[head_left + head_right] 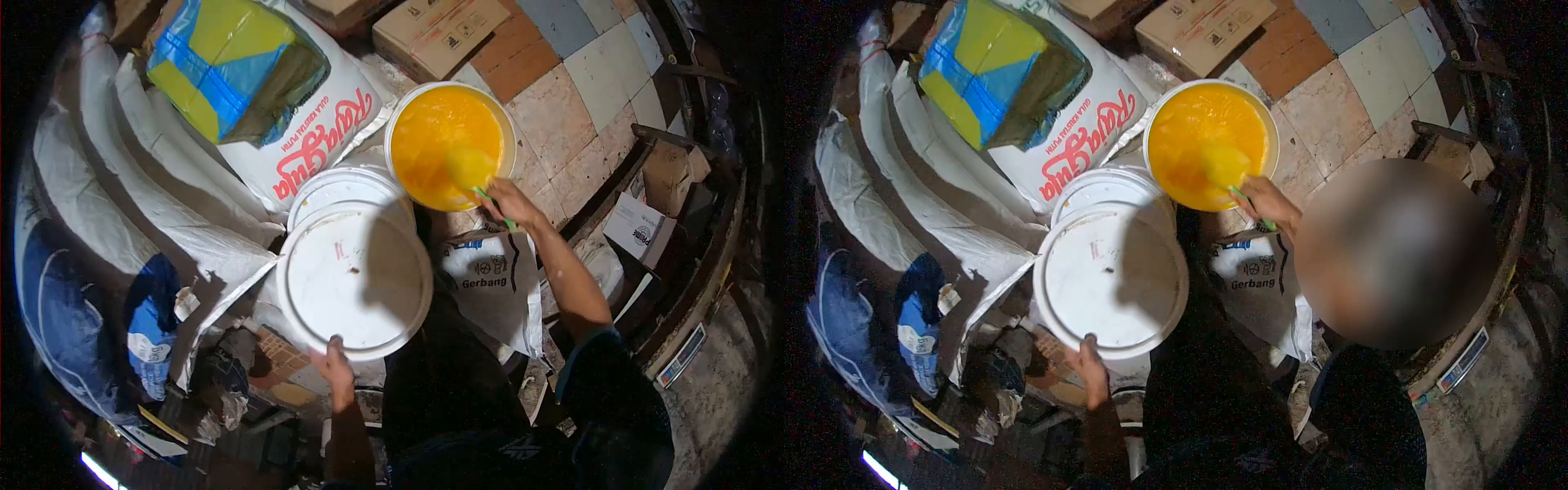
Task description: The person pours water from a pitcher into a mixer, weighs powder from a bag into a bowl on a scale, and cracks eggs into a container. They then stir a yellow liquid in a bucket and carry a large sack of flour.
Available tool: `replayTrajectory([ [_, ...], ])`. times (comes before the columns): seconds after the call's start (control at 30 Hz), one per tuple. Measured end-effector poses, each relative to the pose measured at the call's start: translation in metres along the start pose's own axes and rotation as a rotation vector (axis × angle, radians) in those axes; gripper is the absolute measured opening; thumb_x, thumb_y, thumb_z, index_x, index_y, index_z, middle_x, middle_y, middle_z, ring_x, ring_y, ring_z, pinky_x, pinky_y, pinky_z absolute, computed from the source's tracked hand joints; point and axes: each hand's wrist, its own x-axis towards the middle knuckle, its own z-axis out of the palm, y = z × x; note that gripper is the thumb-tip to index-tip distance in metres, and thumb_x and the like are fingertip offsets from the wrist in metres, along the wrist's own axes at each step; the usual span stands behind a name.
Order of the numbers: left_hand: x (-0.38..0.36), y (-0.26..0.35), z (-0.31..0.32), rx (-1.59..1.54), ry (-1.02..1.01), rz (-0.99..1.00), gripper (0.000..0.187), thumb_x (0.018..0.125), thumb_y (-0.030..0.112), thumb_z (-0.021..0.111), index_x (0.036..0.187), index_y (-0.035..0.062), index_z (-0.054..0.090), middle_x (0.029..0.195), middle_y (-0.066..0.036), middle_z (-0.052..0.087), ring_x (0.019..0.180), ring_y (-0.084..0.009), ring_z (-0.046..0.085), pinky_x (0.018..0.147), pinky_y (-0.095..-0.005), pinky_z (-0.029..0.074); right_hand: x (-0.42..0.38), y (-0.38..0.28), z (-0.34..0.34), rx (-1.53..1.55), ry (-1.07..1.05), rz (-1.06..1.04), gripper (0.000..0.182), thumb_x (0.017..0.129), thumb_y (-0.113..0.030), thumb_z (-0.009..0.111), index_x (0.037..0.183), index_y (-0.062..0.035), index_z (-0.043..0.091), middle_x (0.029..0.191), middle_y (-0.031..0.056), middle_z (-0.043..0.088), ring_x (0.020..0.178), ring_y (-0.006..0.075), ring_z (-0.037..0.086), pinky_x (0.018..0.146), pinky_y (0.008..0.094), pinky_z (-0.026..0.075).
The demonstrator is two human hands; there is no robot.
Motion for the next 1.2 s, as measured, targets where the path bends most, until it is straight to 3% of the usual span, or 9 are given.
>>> replayTrajectory([
  [0.3, 0.060, 0.023, 0.236, -0.421, -0.615, -0.020, 0.051, 0.084, 0.010, 0.059, 0.128, -0.0019, 0.037, 0.118, -0.010, 0.052, 0.104, -0.0205, 0.052, 0.089, -0.0299, 0.040, -0.151, 0.036, 0.007, 0.437, 0.409, -0.150, 0.024, 0.092, -0.021, 0.039, 0.088, -0.0021, 0.055, 0.058, 0.0016, 0.048, 0.043, 0.0092, 0.041, 0.041, 0.0236, 0.032],
  [0.5, 0.061, 0.001, 0.312, -0.306, -0.546, -0.183, 0.045, 0.079, 0.005, 0.060, 0.119, -0.0037, 0.041, 0.109, -0.014, 0.055, 0.098, -0.0247, 0.054, 0.085, -0.0343, 0.044, -0.205, 0.040, 0.020, 0.759, 0.556, -0.020, 0.029, 0.090, -0.032, 0.045, 0.090, -0.0041, 0.054, 0.059, -0.0021, 0.041, 0.042, 0.0071, 0.033, 0.041, 0.0225, 0.027],
  [0.73, 0.058, -0.066, 0.311, 0.476, -0.181, -0.041, 0.057, 0.071, 0.010, 0.067, 0.117, -0.0073, 0.038, 0.111, -0.024, 0.053, 0.104, -0.0317, 0.052, 0.092, -0.0376, 0.040, -0.245, 0.049, 0.023, 0.680, 0.507, -0.108, 0.033, 0.092, -0.036, 0.046, 0.090, -0.0036, 0.054, 0.059, -0.0020, 0.043, 0.043, 0.0053, 0.033, 0.041, 0.0224, 0.026],
  [0.87, 0.076, -0.067, 0.318, 0.588, -0.240, -0.145, 0.061, 0.069, 0.014, 0.069, 0.114, -0.0111, 0.038, 0.106, -0.025, 0.056, 0.098, -0.0361, 0.056, 0.085, -0.0383, 0.047, -0.261, 0.095, 0.034, 0.385, 0.600, -0.137, 0.033, 0.092, -0.037, 0.045, 0.090, -0.0050, 0.054, 0.060, -0.0024, 0.043, 0.044, 0.0053, 0.033, 0.042, 0.0221, 0.026],
  [0.9, 0.108, -0.114, 0.319, 0.704, -0.316, 0.034, 0.047, 0.074, 0.023, 0.065, 0.101, -0.0122, 0.051, 0.089, -0.023, 0.063, 0.084, -0.0331, 0.062, 0.076, -0.0371, 0.050, -0.265, 0.103, 0.036, 0.284, 0.617, -0.169, 0.033, 0.092, -0.037, 0.045, 0.090, -0.0052, 0.054, 0.061, -0.0024, 0.043, 0.044, 0.0055, 0.034, 0.042, 0.0223, 0.027],
  [1.0, 0.071, -0.052, 0.290, 0.827, -0.621, -0.144, 0.050, 0.083, 0.041, 0.050, 0.073, -0.0060, 0.063, 0.053, -0.012, 0.060, 0.050, -0.0239, 0.060, 0.057, -0.0355, 0.050, -0.276, 0.060, 0.044, 0.590, 0.490, -0.156, 0.030, 0.093, -0.035, 0.045, 0.093, -0.0059, 0.052, 0.062, -0.0023, 0.044, 0.046, 0.0057, 0.035, 0.042, 0.0225, 0.027],
  [1.03, 0.063, -0.060, 0.277, 0.479, -0.569, -0.186, 0.026, 0.077, 0.022, 0.055, 0.066, -0.0010, 0.054, 0.060, -0.013, 0.056, 0.052, -0.0231, 0.055, 0.045, -0.0385, 0.042, -0.280, 0.060, 0.042, 0.427, 0.458, -0.120, 0.027, 0.094, -0.033, 0.044, 0.094, -0.0061, 0.051, 0.062, -0.0027, 0.044, 0.046, 0.0059, 0.036, 0.042, 0.0219, 0.028],
  [1.1, 0.049, -0.046, 0.234, 0.636, -0.862, 0.052, 0.036, 0.083, 0.035, 0.049, 0.082, -0.0001, 0.057, 0.068, -0.014, 0.060, 0.058, -0.0258, 0.058, 0.055, -0.0377, 0.046, -0.282, 0.036, 0.051, 0.499, 0.416, -0.247, 0.026, 0.094, -0.032, 0.045, 0.093, -0.0063, 0.051, 0.062, -0.0027, 0.044, 0.046, 0.0060, 0.036, 0.042, 0.0216, 0.028],
  [1.2, 0.012, -0.028, 0.139, 0.802, -0.747, 0.382, 0.046, 0.088, 0.042, 0.042, 0.100, 0.0026, 0.062, 0.097, -0.020, 0.063, 0.094, -0.0328, 0.059, 0.085, -0.0377, 0.044, -0.295, -0.003, 0.072, 0.453, 0.418, -0.370, 0.026, 0.093, -0.031, 0.045, 0.090, -0.0061, 0.051, 0.060, -0.0016, 0.045, 0.045, 0.0069, 0.037, 0.042, 0.0218, 0.030],
])
